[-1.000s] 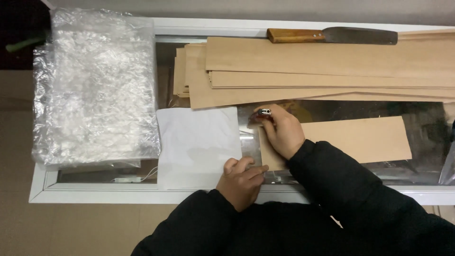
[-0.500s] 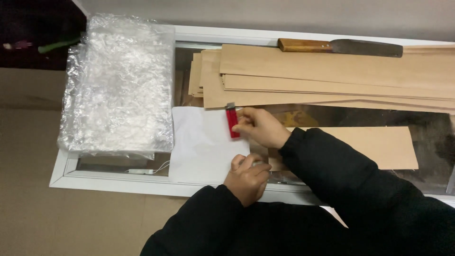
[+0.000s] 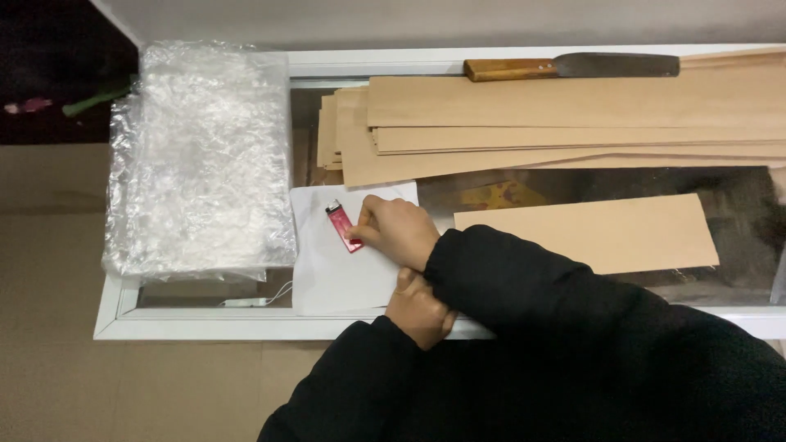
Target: Cutting and folding brown paper strips to prepare them for packaging bakery items.
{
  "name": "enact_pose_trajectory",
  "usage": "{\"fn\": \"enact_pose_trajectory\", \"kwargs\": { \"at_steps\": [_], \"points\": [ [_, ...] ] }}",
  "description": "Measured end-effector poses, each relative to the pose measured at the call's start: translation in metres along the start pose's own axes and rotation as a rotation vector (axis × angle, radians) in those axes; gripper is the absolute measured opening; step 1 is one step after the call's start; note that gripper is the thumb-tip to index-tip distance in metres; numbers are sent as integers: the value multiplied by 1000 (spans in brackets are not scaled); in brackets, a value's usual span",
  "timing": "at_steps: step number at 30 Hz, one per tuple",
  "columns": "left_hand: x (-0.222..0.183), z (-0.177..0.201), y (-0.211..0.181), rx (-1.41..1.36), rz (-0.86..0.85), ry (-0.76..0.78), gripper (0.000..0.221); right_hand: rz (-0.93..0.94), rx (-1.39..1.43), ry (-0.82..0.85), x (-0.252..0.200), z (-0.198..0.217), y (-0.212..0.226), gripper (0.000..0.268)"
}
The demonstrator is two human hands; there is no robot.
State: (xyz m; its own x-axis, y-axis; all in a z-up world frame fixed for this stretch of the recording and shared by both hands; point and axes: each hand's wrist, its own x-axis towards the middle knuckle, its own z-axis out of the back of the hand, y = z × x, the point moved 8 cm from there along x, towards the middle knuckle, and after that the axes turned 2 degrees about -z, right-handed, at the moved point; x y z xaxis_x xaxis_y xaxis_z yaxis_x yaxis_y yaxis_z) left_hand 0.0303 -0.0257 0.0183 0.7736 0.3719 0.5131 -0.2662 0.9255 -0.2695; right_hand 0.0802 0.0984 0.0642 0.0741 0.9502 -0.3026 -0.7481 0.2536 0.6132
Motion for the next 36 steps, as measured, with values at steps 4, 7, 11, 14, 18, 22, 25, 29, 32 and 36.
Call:
{"fn": "enact_pose_trajectory", "kwargs": {
  "at_steps": [4,7,11,14,18,22,25,29,32,36],
  "points": [
    [11,15,-4,-47,-56,10,13,-60,125,-229,-42,34,-34,36],
    [21,34,-9,-142,-59,-18,6,-119,227,-469,-89,56,-103,31],
    [22,32,-11,-148,35,-13,24,-368,319,-827,-185,89,-202,24],
    [28,18,-17,-139,93,147,33,-645,196,-995,-260,111,-265,18],
    [34,-1,-22,-36,61,218,43,-695,-77,-1143,-316,127,-324,27],
    [30,-30,-20,4,122,368,59,-870,33,-1030,-330,135,-355,58],
    [28,-39,-16,98,123,358,64,-875,169,-977,-319,152,-339,48],
    [32,-42,-14,161,118,307,60,-956,339,-868,-313,151,-378,77],
    [32,-44,-13,207,142,249,62,-989,326,-700,-308,160,-391,42],
    [24,-55,-14,230,210,176,67,-797,392,-704,-302,178,-361,56]
  ]
}}
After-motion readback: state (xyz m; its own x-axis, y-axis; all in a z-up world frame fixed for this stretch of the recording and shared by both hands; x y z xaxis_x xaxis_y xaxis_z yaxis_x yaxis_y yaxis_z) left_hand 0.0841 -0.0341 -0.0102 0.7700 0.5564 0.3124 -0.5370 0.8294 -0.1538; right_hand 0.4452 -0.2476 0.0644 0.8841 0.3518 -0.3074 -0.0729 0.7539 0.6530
